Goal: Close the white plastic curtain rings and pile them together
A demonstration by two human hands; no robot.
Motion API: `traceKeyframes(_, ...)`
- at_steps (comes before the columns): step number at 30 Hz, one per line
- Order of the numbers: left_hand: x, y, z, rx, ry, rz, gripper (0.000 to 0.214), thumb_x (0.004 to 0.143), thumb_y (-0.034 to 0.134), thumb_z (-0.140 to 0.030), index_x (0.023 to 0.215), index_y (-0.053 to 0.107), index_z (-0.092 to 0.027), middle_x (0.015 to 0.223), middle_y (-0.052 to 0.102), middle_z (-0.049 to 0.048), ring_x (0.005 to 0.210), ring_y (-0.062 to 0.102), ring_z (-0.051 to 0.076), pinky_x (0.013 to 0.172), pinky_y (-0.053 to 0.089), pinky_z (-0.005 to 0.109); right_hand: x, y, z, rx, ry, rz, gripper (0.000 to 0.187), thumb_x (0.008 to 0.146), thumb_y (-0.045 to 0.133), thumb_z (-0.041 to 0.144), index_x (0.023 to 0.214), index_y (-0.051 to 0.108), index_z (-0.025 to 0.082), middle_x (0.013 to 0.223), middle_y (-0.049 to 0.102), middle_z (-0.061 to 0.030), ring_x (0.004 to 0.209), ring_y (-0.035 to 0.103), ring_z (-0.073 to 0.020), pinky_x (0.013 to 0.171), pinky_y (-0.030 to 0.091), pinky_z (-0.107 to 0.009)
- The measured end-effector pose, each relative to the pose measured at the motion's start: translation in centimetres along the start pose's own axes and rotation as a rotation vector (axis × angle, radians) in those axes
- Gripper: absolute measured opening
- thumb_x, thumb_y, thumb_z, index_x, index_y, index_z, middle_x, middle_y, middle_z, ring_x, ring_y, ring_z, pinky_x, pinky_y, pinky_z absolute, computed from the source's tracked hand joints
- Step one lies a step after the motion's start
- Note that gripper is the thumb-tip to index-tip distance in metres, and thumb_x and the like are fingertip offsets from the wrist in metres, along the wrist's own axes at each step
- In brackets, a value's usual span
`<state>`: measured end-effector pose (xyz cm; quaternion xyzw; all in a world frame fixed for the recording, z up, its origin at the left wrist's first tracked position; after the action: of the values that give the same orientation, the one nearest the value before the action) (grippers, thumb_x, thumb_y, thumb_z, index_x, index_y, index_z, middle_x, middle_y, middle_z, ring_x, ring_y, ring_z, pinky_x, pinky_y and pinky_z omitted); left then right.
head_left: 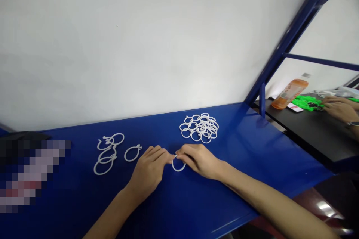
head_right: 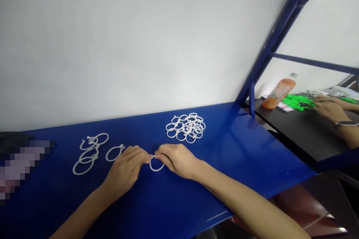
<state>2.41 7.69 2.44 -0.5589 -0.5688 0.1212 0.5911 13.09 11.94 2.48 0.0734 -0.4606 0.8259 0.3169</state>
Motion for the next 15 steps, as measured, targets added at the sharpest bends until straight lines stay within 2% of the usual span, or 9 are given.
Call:
traceKeyframes(2,0.1,0.0,0.6,0.027,-0.039,0.013,0.027,0.101,0.042,-0.026,0.101,0.069,-0.025,0.091,0.074,0.0018,0.085,0.064,0.019,0.082,0.047,0.035,0.3,-1.1,-0.8,-0.028,0.011,-0.074,0.017,0.103,0.049,0.027,0.101,0.063,0.019,0.094,0.071,-0.0056,0.082,0.068,-0.0154,0.075,0.054,-0.027)
traceKeyframes(4,0.2,-0.4,1.9,0.099,-0.118,0.008,0.025,0.099,0.048,-0.033,0.114,0.065,-0.025,0.105,0.074,0.0040,0.096,0.064,0.023,0.089,0.047,0.040,0.5,-3.3,-2.4,-0.106,0.054,-0.197,0.016,0.102,0.052,0.027,0.101,0.065,0.020,0.095,0.070,-0.0058,0.085,0.067,-0.0167,0.078,0.053,-0.028)
traceKeyframes(6,0.1,-1.3,3.8,0.209,-0.218,0.006,0.029,0.097,0.048,-0.033,0.120,0.064,-0.024,0.112,0.072,0.0070,0.102,0.063,0.027,0.092,0.046,0.044,0.2,-6.3,-4.8,-0.227,0.138,-0.341,0.017,0.100,0.053,0.027,0.099,0.068,0.019,0.094,0.069,-0.0070,0.085,0.066,-0.0183,0.079,0.052,-0.030)
traceKeyframes(9,-0.5,-2.4,6.8,0.372,-0.353,0.066,0.037,0.090,0.046,-0.025,0.122,0.064,-0.020,0.116,0.069,0.0114,0.108,0.059,0.033,0.092,0.045,0.050,-1.2,-10.8,-9.0,-0.372,0.337,-0.513,0.021,0.097,0.053,0.026,0.098,0.072,0.017,0.091,0.069,-0.0083,0.076,0.064,-0.0185,0.075,0.052,-0.032)
traceKeyframes(12,-1.5,-2.6,9.0,0.444,-0.454,0.157,0.041,0.085,0.048,-0.031,0.119,0.066,-0.017,0.117,0.067,0.0147,0.113,0.056,0.038,0.093,0.044,0.054,-2.4,-13.0,-12.4,-0.436,0.509,-0.536,0.023,0.093,0.054,0.026,0.097,0.074,0.016,0.088,0.071,-0.0069,0.070,0.063,-0.0172,0.074,0.052,-0.031)
traceKeyframes(15,-2.4,-1.8,10.2,0.442,-0.498,0.242,0.039,0.087,0.045,-0.035,0.113,0.068,-0.017,0.111,0.066,0.0153,0.107,0.058,0.036,0.091,0.045,0.052,-2.8,-13.1,-13.7,-0.455,0.544,-0.516,0.023,0.091,0.056,0.027,0.097,0.074,0.015,0.086,0.073,-0.0070,0.070,0.064,-0.0172,0.074,0.051,-0.031)
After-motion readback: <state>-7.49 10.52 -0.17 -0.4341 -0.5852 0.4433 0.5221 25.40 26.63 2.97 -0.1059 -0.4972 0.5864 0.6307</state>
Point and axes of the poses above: each hand's wrist, its own x-axis towards the middle knuckle, its own y-axis out of the palm, z = x × y, the point moved 9 cm from there along x, towards the middle knuckle
